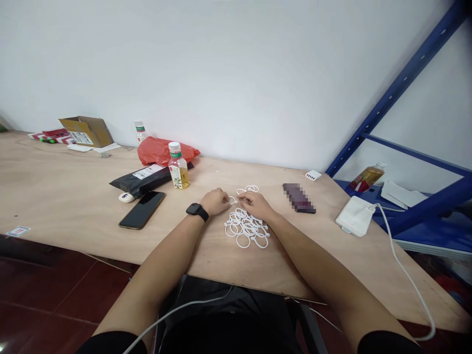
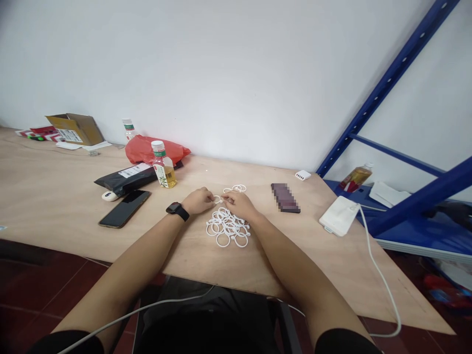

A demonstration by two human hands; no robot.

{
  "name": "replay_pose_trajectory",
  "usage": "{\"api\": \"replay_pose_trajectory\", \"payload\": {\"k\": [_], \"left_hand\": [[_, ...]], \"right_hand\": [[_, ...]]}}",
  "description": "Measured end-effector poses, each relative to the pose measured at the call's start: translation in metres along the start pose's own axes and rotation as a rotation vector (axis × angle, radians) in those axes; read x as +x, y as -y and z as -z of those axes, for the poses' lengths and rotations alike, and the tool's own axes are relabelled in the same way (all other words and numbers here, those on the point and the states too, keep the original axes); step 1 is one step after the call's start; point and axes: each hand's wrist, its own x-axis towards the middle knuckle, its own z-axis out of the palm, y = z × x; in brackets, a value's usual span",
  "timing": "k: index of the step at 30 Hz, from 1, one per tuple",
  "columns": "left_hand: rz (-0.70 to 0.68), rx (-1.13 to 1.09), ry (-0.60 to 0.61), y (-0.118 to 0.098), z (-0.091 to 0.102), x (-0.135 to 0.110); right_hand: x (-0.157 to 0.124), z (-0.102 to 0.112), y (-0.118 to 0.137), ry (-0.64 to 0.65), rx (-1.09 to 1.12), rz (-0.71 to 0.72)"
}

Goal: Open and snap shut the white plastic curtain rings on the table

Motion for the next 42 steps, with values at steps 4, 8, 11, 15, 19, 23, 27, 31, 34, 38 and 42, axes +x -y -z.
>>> {"api": "replay_pose_trajectory", "payload": {"k": [4, 8, 11, 15, 19, 23, 27, 31, 34, 38, 42], "left_hand": [[-0.01, -0.059, -0.053, -0.005, -0.004, 0.002], [-0.054, -0.298, -0.166, -0.008, -0.004, 0.004], [-0.081, -0.55, -0.158, -0.011, -0.005, 0.005], [-0.085, -0.758, -0.133, -0.017, -0.01, 0.005], [-0.104, -0.847, -0.122, -0.021, -0.013, 0.006], [-0.118, -0.871, -0.109, -0.021, -0.016, 0.007], [-0.09, -0.864, -0.117, -0.022, -0.016, 0.007], [-0.096, -0.857, -0.084, -0.026, -0.014, 0.005], [-0.114, -0.863, -0.058, -0.031, -0.013, 0.004], [-0.117, -0.901, -0.032, -0.035, -0.015, 0.003], [-0.116, -0.917, -0.022, -0.036, -0.017, 0.004]], "right_hand": [[0.0, 0.0, -0.003, -0.033, 0.024, -0.062], [0.0, 0.002, -0.004, -0.064, 0.055, -0.099], [0.0, 0.004, 0.0, -0.079, 0.107, -0.106], [0.0, 0.007, 0.007, -0.132, 0.175, -0.12], [0.0, 0.006, 0.004, -0.205, 0.24, -0.137], [-0.001, 0.003, -0.001, -0.214, 0.324, -0.135], [-0.001, 0.003, -0.001, -0.214, 0.305, -0.122], [-0.001, 0.004, 0.002, -0.217, 0.269, -0.135], [-0.001, 0.006, 0.003, -0.243, 0.244, -0.134], [0.0, 0.008, 0.005, -0.273, 0.243, -0.138], [0.001, 0.007, 0.001, -0.264, 0.303, -0.161]]}}
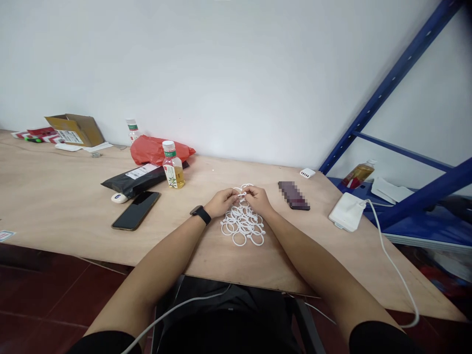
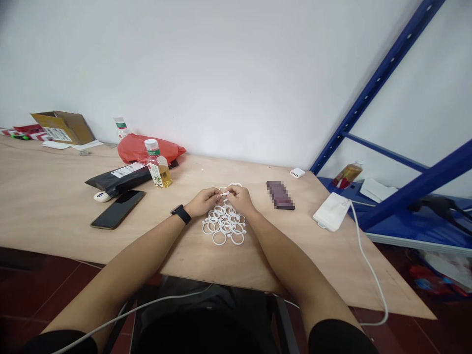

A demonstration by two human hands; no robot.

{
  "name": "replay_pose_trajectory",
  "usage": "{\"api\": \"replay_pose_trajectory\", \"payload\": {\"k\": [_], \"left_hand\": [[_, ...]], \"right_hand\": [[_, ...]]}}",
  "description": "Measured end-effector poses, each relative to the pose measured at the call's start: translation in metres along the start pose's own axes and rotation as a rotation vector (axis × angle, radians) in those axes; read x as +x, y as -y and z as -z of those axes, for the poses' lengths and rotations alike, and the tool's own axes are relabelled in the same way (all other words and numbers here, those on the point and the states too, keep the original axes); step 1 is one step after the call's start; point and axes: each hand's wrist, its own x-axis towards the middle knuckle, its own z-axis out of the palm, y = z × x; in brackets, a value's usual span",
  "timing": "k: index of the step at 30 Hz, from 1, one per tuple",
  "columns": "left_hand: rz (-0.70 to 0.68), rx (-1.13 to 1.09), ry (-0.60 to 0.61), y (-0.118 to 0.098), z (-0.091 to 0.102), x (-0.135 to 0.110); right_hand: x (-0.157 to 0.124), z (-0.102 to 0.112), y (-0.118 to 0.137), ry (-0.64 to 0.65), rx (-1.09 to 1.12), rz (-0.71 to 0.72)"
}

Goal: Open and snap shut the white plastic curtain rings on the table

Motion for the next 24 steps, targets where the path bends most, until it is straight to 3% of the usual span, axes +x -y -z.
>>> {"api": "replay_pose_trajectory", "payload": {"k": [3, 6, 10, 17, 24], "left_hand": [[-0.008, 0.033, -0.013, 0.0, 0.001, 0.0], [-0.038, 0.18, -0.103, -0.001, 0.007, 0.001], [-0.088, 0.528, -0.244, 0.005, 0.019, 0.002], [-0.021, 0.697, -0.147, 0.018, 0.023, 0.001], [-0.02, 0.612, -0.106, 0.007, 0.017, -0.001]], "right_hand": [[0.002, -0.002, -0.006, -0.017, 0.075, -0.043], [0.004, -0.001, -0.011, -0.031, 0.121, -0.067], [0.005, 0.01, -0.018, -0.055, -0.086, -0.003], [0.005, 0.032, -0.025, 0.263, -0.335, 0.143], [0.005, 0.038, -0.027, 0.32, -0.355, 0.068]]}}
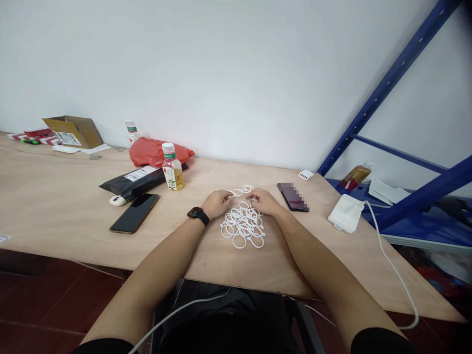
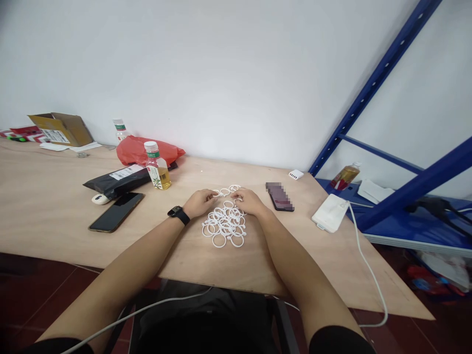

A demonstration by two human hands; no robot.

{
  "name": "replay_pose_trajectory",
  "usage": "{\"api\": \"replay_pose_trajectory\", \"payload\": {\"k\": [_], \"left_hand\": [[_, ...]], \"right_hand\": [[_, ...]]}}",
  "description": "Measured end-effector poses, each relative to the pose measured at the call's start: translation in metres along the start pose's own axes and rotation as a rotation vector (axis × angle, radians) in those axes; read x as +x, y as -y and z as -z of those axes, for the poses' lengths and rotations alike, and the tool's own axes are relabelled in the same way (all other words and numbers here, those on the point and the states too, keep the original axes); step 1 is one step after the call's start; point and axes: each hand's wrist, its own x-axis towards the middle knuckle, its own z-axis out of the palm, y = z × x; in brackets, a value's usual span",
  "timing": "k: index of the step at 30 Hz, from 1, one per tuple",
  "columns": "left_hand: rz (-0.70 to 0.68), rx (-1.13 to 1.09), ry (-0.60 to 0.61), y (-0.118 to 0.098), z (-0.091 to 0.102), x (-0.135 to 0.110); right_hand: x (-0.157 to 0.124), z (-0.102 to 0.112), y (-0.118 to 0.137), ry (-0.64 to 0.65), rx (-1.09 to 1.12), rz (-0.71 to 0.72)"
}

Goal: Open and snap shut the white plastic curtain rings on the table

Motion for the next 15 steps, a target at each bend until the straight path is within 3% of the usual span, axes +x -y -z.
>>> {"api": "replay_pose_trajectory", "payload": {"k": [5, 10, 15], "left_hand": [[-0.005, 0.007, 0.048, 0.001, -0.001, -0.001], [-0.036, 0.047, 0.057, 0.002, -0.001, -0.001], [-0.022, -0.054, 0.033, -0.007, -0.002, -0.001]], "right_hand": [[-0.004, 0.001, -0.005, 0.073, 0.046, -0.125], [-0.003, -0.004, -0.005, 0.085, 0.045, -0.149], [-0.001, -0.008, 0.009, -0.074, 0.008, -0.112]]}}
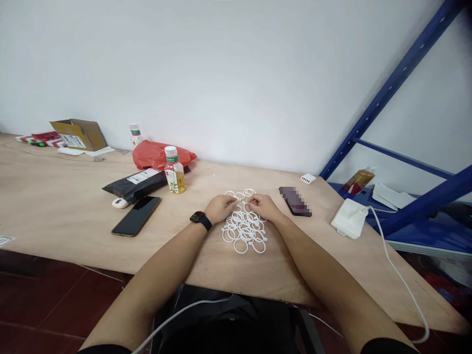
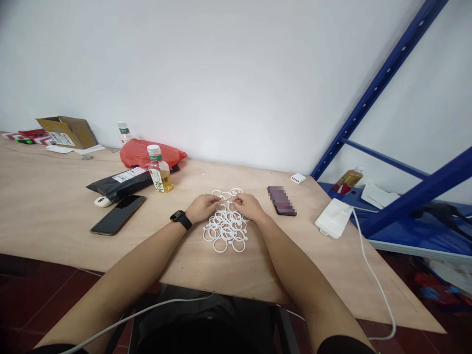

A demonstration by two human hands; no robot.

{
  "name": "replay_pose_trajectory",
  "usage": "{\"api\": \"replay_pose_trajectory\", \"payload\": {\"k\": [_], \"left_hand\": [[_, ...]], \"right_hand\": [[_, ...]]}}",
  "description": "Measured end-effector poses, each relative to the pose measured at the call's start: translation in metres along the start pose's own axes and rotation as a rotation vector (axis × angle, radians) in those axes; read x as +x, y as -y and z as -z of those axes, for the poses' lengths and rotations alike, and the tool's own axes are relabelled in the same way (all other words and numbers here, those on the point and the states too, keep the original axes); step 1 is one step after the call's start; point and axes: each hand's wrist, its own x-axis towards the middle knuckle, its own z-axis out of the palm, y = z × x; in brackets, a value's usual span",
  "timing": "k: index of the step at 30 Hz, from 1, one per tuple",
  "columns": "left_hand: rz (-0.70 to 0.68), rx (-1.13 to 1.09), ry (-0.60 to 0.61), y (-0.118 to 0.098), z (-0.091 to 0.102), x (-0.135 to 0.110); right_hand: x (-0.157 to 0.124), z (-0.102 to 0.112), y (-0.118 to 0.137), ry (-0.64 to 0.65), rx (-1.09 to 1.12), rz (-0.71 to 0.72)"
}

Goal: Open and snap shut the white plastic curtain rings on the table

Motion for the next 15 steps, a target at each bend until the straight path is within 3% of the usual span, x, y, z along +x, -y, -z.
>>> {"api": "replay_pose_trajectory", "payload": {"k": [5, 15], "left_hand": [[0.056, -0.236, -0.034, -0.005, -0.006, 0.0], [0.179, -0.711, -0.038, -0.006, -0.006, 0.005]], "right_hand": [[0.0, -0.007, 0.022, -0.158, 0.005, 0.18], [-0.006, -0.014, 0.033, -0.24, -0.076, 0.292]]}}
